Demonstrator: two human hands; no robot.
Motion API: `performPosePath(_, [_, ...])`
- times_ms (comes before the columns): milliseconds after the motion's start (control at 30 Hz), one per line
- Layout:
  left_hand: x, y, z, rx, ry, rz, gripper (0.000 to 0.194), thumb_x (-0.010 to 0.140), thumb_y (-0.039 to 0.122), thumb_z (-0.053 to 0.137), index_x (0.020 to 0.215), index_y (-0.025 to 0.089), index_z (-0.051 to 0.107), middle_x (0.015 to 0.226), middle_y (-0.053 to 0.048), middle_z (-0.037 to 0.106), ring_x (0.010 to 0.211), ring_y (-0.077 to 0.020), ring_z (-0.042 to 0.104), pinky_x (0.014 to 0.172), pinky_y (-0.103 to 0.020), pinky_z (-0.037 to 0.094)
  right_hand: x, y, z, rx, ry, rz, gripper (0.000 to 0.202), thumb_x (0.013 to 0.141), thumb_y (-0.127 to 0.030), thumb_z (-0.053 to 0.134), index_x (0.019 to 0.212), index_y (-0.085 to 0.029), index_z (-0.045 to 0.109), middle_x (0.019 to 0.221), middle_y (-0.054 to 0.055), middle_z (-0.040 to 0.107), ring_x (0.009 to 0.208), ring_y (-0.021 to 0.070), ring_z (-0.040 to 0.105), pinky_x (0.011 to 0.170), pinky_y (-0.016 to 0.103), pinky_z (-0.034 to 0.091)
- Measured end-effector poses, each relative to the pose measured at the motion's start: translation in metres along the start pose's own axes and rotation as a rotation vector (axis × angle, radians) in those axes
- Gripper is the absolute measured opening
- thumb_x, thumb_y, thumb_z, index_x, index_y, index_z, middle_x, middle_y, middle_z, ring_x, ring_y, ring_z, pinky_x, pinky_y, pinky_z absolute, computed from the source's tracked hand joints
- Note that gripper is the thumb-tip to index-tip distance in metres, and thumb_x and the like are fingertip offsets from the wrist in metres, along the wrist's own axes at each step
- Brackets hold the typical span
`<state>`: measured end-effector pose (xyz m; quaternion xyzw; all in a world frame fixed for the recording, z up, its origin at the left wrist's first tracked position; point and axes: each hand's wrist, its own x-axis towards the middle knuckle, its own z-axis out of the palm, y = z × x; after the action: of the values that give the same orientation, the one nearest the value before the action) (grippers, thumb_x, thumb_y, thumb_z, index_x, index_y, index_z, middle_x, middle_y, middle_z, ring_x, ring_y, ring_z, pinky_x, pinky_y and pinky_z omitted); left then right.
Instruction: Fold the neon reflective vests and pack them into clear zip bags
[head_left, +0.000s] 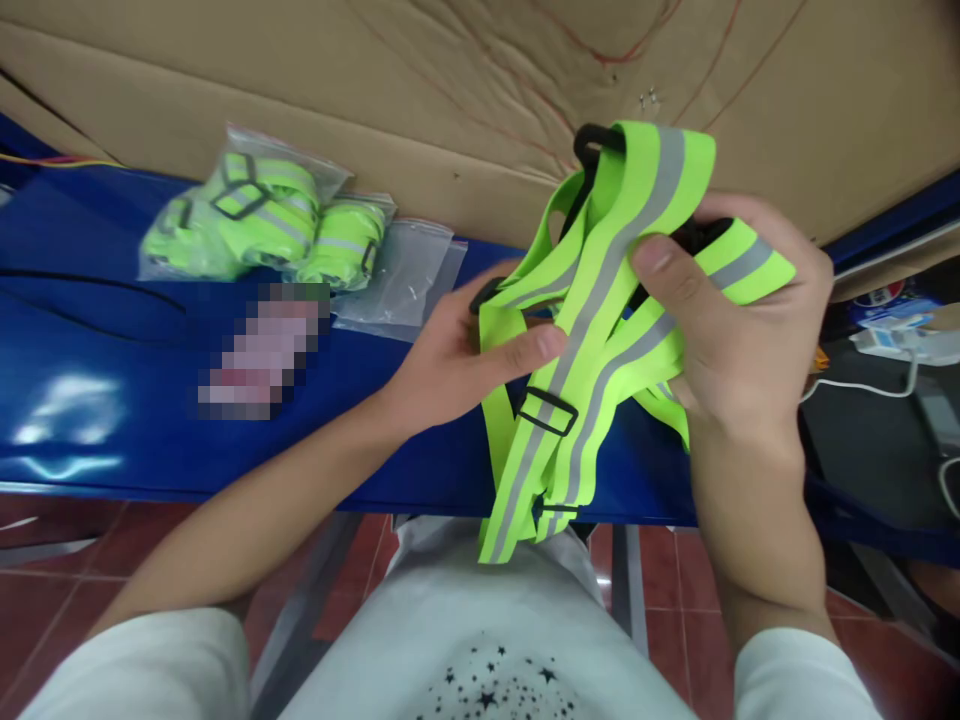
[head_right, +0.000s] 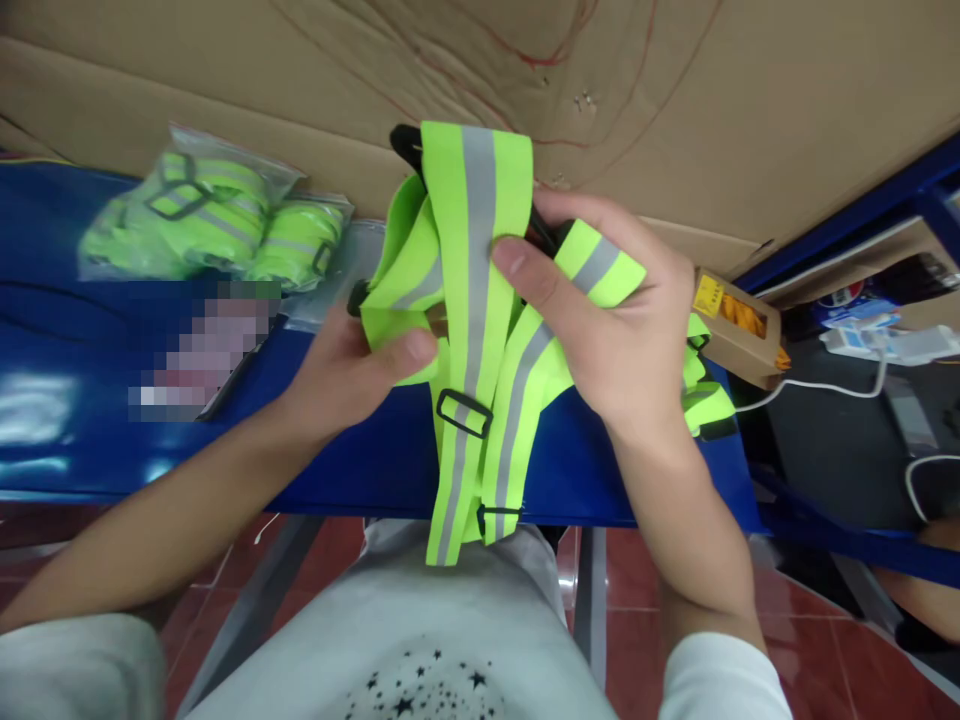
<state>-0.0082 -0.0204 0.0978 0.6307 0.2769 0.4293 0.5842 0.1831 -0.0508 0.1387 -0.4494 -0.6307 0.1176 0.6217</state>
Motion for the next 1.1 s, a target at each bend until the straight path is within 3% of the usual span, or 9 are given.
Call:
performPosePath(167, [0.002, -0.006, 0.015, 0.01, -0.237, -0.155, 0.039, 0.083, 0.05, 0.08, 0.108, 0.02, 0.076, 0.103, -0.005, 0.079, 0.12, -0.032, 0.069, 0.101, -0.044, 0.059, 0.001, 0.005, 0.007, -0.133, -0.064, 0.029, 0.014, 0.091, -0.033, 0.079, 0.105, -0.029, 0.075, 0.106, -0.001, 0.078, 0.097, 0.0223, 0.076, 0.085, 0.038, 0.066])
performPosePath(267, [0.002, -0.023, 0.014, -0.13, -0.274, -0.285, 0.053, 0.08, 0.059, 0.081, 0.117, 0.022, 0.075, 0.117, -0.006, 0.079, 0.12, -0.0297, 0.07, 0.104, -0.043, 0.058, -0.003, 0.012, 0.008, -0.197, -0.096, 0.05, 0.017, 0.093, -0.038, 0.077, 0.108, -0.031, 0.075, 0.106, -0.002, 0.078, 0.099, 0.0235, 0.077, 0.087, 0.042, 0.067])
performPosePath(400, [0.003, -0.042, -0.002, -0.151, -0.277, -0.502, 0.056, 0.079, 0.068, 0.078, 0.114, 0.025, 0.077, 0.115, -0.007, 0.079, 0.12, -0.0296, 0.071, 0.101, -0.041, 0.059, -0.005, 0.025, 0.001, -0.114, -0.112, 0.072, 0.02, 0.089, -0.037, 0.081, 0.108, -0.03, 0.077, 0.103, -0.003, 0.078, 0.094, 0.0216, 0.077, 0.087, 0.042, 0.068])
performPosePath(533, [0.008, -0.047, -0.005, -0.229, -0.01, -0.198, 0.066, 0.077, 0.071, 0.079, 0.125, 0.027, 0.066, 0.117, -0.005, 0.075, 0.114, -0.0274, 0.072, 0.091, -0.035, 0.06, -0.002, 0.033, -0.005, -0.01, -0.118, 0.132, 0.023, 0.089, -0.041, 0.081, 0.109, -0.031, 0.075, 0.109, -0.003, 0.078, 0.094, 0.0205, 0.077, 0.084, 0.041, 0.067])
performPosePath(600, [0.01, -0.045, -0.001, -0.212, 0.168, -0.029, 0.059, 0.083, 0.068, 0.076, 0.127, 0.031, 0.059, 0.12, -0.003, 0.072, 0.105, -0.023, 0.074, 0.084, -0.032, 0.06, 0.001, 0.034, -0.004, 0.007, -0.112, 0.169, 0.026, 0.089, -0.046, 0.08, 0.109, -0.03, 0.073, 0.112, -0.003, 0.077, 0.098, 0.0213, 0.076, 0.086, 0.042, 0.067])
performPosePath(667, [0.009, -0.044, 0.003, -0.117, 0.25, 0.037, 0.045, 0.091, 0.062, 0.07, 0.122, 0.032, 0.058, 0.113, -0.002, 0.072, 0.097, -0.0195, 0.073, 0.08, -0.031, 0.057, 0.002, 0.035, 0.0, 0.038, -0.115, 0.211, 0.029, 0.087, -0.048, 0.081, 0.108, -0.029, 0.074, 0.107, -0.002, 0.077, 0.094, 0.0213, 0.077, 0.082, 0.041, 0.067])
performPosePath(867, [0.007, -0.055, 0.004, 0.103, 0.239, 0.0, 0.039, 0.09, 0.061, 0.071, 0.09, 0.025, 0.056, 0.086, -0.001, 0.065, 0.088, -0.0179, 0.065, 0.077, -0.029, 0.05, -0.002, 0.047, 0.011, 0.031, -0.066, 0.219, 0.022, 0.087, -0.042, 0.08, 0.103, -0.028, 0.076, 0.1, -0.002, 0.078, 0.092, 0.0205, 0.077, 0.08, 0.037, 0.066])
performPosePath(1000, [0.005, -0.068, 0.007, 0.133, 0.106, -0.047, 0.036, 0.093, 0.058, 0.067, 0.089, 0.023, 0.062, 0.085, -0.002, 0.066, 0.094, -0.0212, 0.064, 0.081, -0.031, 0.051, -0.012, 0.057, 0.018, -0.072, -0.064, 0.163, 0.014, 0.087, -0.031, 0.081, 0.099, -0.026, 0.077, 0.099, -0.002, 0.079, 0.095, 0.0197, 0.076, 0.088, 0.037, 0.064])
performPosePath(1100, [0.004, -0.076, 0.013, -0.038, 0.042, -0.106, 0.037, 0.101, 0.054, 0.054, 0.1, 0.02, 0.068, 0.094, -0.004, 0.071, 0.098, -0.0232, 0.066, 0.083, -0.032, 0.053, -0.018, 0.06, 0.022, -0.164, -0.043, 0.135, 0.009, 0.086, -0.025, 0.081, 0.095, -0.024, 0.078, 0.097, -0.001, 0.08, 0.093, 0.019, 0.076, 0.088, 0.035, 0.062])
